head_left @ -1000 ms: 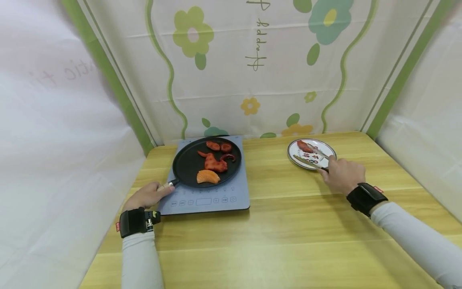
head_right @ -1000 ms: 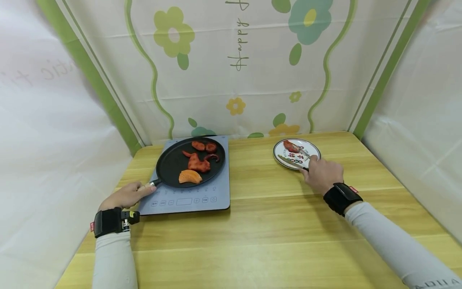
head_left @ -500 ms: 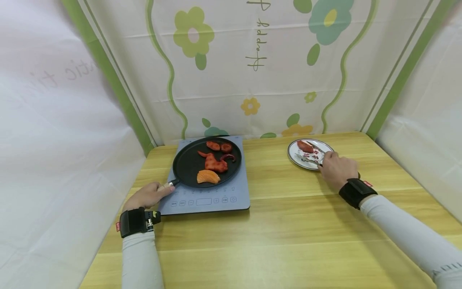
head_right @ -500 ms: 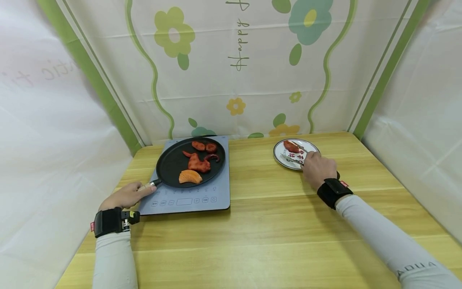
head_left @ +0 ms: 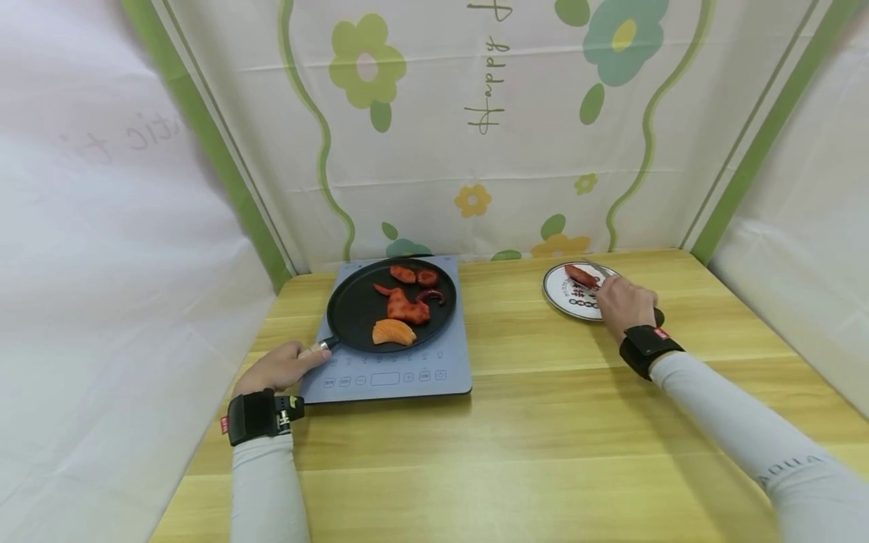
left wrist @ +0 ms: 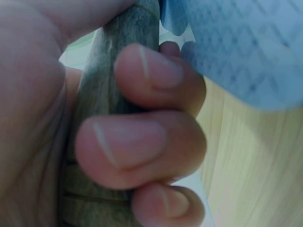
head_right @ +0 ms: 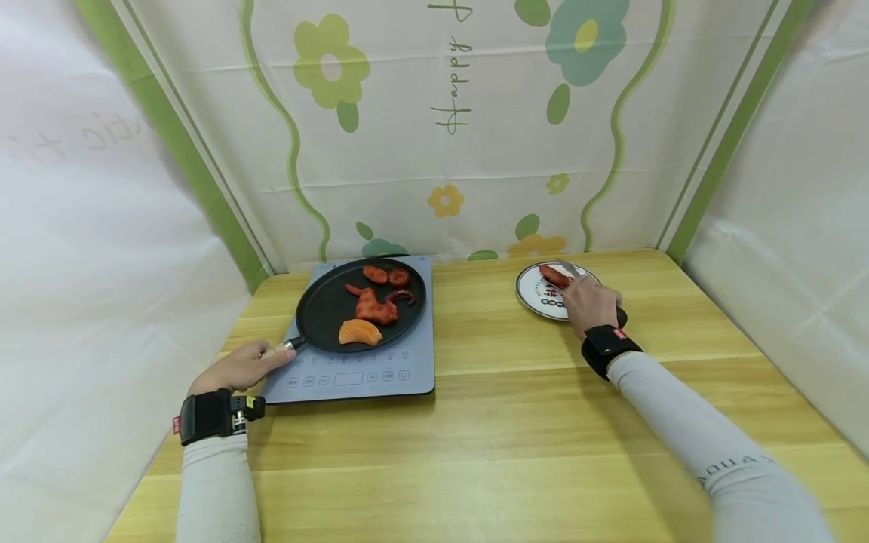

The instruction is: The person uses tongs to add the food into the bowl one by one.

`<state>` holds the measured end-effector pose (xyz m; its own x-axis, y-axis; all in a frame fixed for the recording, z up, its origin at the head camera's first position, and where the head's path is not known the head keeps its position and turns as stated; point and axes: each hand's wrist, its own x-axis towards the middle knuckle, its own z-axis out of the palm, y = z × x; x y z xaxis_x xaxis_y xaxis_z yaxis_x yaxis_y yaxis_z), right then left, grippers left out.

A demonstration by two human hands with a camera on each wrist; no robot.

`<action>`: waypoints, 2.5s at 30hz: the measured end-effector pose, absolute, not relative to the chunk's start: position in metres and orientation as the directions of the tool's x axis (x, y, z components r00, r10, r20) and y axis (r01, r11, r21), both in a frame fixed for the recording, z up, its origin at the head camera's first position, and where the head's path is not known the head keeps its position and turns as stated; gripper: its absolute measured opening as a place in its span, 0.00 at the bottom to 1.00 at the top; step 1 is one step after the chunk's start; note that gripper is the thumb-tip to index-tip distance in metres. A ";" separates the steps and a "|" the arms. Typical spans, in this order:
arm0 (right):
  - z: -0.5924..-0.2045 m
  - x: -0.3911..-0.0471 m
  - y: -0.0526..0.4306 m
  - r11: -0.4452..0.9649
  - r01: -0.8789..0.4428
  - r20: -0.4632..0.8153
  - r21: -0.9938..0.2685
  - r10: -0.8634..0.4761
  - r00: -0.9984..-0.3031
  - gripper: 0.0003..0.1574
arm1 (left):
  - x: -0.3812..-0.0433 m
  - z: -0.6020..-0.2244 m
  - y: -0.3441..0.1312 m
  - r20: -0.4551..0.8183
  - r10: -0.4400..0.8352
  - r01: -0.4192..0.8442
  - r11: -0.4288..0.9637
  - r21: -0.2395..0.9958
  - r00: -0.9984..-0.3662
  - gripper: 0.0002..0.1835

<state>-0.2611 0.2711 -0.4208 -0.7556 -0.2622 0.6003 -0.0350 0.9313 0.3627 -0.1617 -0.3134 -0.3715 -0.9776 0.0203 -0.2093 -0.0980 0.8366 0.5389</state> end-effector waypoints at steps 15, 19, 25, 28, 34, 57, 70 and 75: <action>-0.400 -0.286 0.278 0.991 -0.047 0.168 0.128 -0.069 -0.983 0.08 | -0.160 -0.372 -0.313 -0.224 0.006 -0.120 0.828 0.548 -0.975 0.29; -0.401 -0.286 0.284 0.998 -0.043 0.133 0.044 -0.049 -0.990 0.08 | -0.159 -0.371 -0.314 -0.216 0.009 -0.114 0.829 0.548 -0.976 0.29; -0.402 -0.281 0.295 0.995 0.040 0.055 -0.088 0.045 -0.997 0.20 | -0.160 -0.373 -0.313 -0.202 0.022 -0.096 0.825 0.557 -0.979 0.29; -0.401 -0.278 0.299 0.991 0.058 0.030 -0.118 0.062 -0.998 0.25 | -0.160 -0.374 -0.312 -0.206 0.018 -0.102 0.825 0.556 -0.978 0.29; -0.403 -0.279 0.303 0.981 0.095 0.017 -0.169 0.099 -0.995 0.30 | -0.159 -0.372 -0.312 -0.205 0.004 -0.112 0.829 0.549 -0.979 0.29; -0.407 -0.263 0.299 0.958 0.070 0.004 -0.280 0.074 -0.997 0.34 | -0.157 -0.372 -0.312 -0.199 0.009 -0.102 0.835 0.540 -0.980 0.30; -0.402 -0.256 0.289 0.955 0.017 -0.001 -0.298 0.018 -1.000 0.35 | -0.157 -0.371 -0.311 -0.191 0.003 -0.102 0.839 0.534 -0.982 0.30; -0.400 -0.255 0.287 0.955 -0.023 -0.015 -0.295 -0.029 -0.999 0.32 | -0.158 -0.371 -0.311 -0.196 0.007 -0.100 0.840 0.533 -0.981 0.30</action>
